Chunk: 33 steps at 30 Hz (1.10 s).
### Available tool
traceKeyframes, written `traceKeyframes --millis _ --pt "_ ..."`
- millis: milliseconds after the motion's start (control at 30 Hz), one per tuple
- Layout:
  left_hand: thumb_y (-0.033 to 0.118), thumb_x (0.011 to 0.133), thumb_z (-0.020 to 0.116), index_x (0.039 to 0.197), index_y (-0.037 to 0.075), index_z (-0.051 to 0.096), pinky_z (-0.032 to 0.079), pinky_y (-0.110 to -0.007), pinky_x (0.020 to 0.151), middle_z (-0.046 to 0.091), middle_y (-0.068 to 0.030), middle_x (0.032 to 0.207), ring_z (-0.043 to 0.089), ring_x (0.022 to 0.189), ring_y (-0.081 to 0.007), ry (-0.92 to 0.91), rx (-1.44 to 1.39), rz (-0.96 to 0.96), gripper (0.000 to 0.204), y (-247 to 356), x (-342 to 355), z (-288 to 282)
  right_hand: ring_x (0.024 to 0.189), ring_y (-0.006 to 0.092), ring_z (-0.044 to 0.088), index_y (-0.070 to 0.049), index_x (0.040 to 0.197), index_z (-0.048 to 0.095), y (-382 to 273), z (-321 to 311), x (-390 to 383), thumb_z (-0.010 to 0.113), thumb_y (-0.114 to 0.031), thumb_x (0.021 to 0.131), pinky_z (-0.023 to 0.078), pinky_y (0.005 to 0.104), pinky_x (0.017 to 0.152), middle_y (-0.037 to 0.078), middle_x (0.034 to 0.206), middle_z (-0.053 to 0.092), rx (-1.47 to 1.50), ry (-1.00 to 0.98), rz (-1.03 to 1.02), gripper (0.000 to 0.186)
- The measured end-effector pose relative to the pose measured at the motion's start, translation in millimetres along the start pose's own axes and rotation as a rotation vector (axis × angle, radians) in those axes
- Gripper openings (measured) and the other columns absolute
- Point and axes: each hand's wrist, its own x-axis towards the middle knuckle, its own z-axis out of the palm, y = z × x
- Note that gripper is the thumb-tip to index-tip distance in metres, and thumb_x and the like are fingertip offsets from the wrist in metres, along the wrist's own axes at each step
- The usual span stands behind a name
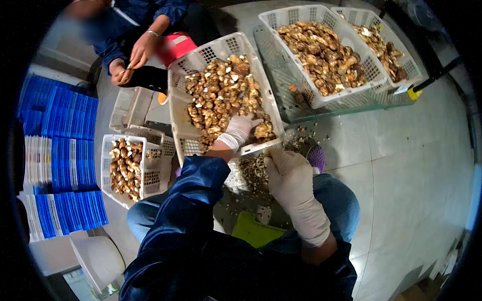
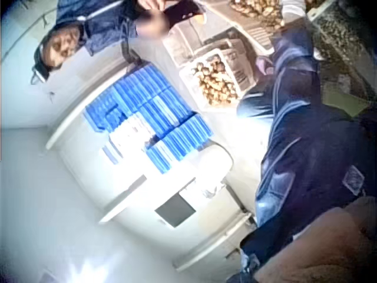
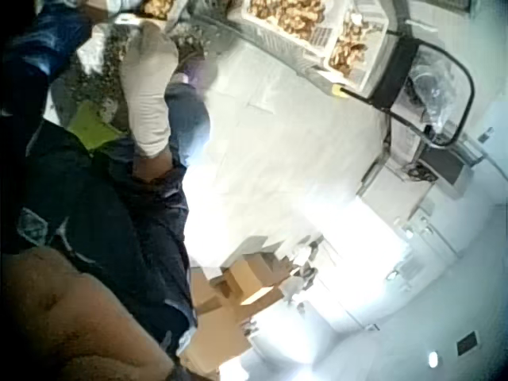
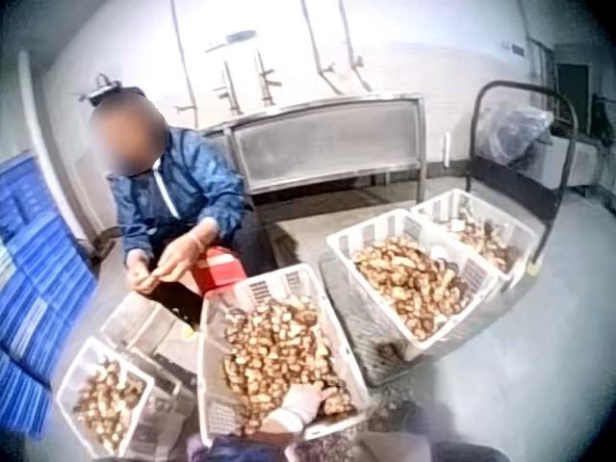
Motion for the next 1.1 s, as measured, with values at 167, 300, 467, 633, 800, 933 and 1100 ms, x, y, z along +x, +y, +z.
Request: traceKeyframes --millis 167,300,467,633,800,933,1100 --pt "0.013 0.073 0.057 0.094 0.004 0.056 0.049 -0.039 0.062 0.060 -0.0172 0.091 0.061 0.078 -0.0304 0.187 -0.469 -0.159 0.023 -8.8 17.0 16.1 0.062 0.0327 0.057 -0.004 0.080 0.056 13.2 -9.3 1.4 0.059 -0.004 0.074 0.044 0.0398 0.054 0.015 0.067 0.057 0.017 0.030 0.077 0.007" --pt "0.002 0.071 0.052 0.097 0.003 0.050 0.049 -0.034 0.056 0.059 -0.0157 0.081 0.061 0.068 -0.0273 0.081 -1.592 -0.614 0.026 -20.7 -49.1 -18.6 0.064 0.0330 0.057 -0.004 0.080 0.057 17.1 -9.4 -4.5 0.058 -0.009 0.076 0.045 0.0397 0.057 0.016 0.067 0.057 -0.061 -0.041 0.114 0.007" --pt "0.009 0.079 0.050 0.108 0.005 0.050 0.051 -0.031 0.060 0.058 -0.0090 0.083 0.059 0.071 -0.0209 0.179 -2.609 -0.453 0.029 24.2 -163.2 -62.7 0.061 0.0322 0.057 -0.005 0.081 0.056 12.8 24.0 -20.4 0.057 -0.016 0.079 0.044 0.0400 0.056 0.016 0.065 0.057 -0.101 -0.166 0.090 0.011" --pt "0.017 0.086 0.051 0.093 0.003 0.056 0.046 -0.023 0.054 0.060 -0.0052 0.074 0.057 0.065 -0.0135 0.249 -2.401 -0.746 0.016 83.1 -230.9 -57.5 0.056 0.0289 0.057 -0.010 0.081 0.060 2.6 83.7 -60.1 0.060 -0.020 0.077 0.044 0.0375 0.051 0.012 0.062 0.058 0.112 -0.066 -0.091 0.010" --pt "0.004 0.081 0.052 0.093 0.000 0.059 0.041 -0.021 0.045 0.058 -0.0036 0.067 0.052 0.048 -0.0109 0.304 -2.116 -0.721 0.014 103.8 -262.2 -64.0 0.057 0.0281 0.056 -0.005 0.068 0.055 46.9 118.0 -91.8 0.055 -0.016 0.078 0.045 0.0339 0.054 0.014 0.064 0.057 0.231 -0.098 -0.170 0.015" --pt "0.005 0.081 0.049 0.092 -0.001 0.057 0.039 -0.020 0.042 0.058 -0.0054 0.065 0.052 0.046 -0.0121 0.337 -2.289 -0.730 0.014 100.5 -286.1 -53.9 0.052 0.0284 0.051 -0.004 0.064 0.051 -30.0 97.2 -87.5 0.052 -0.012 0.077 0.043 0.0359 0.051 0.014 0.057 0.050 0.066 -0.160 -0.250 0.015" --pt "0.020 0.079 0.051 0.089 -0.001 0.055 0.035 -0.024 0.040 0.058 -0.0119 0.072 0.048 0.046 -0.0168 -0.044 -2.720 -0.761 0.024 89.5 -295.5 -39.1 0.057 0.0304 0.055 -0.004 0.066 0.053 11.9 104.3 -99.3 0.056 -0.014 0.076 0.045 0.0360 0.054 0.016 0.063 0.055 0.032 -0.102 0.013 0.015"
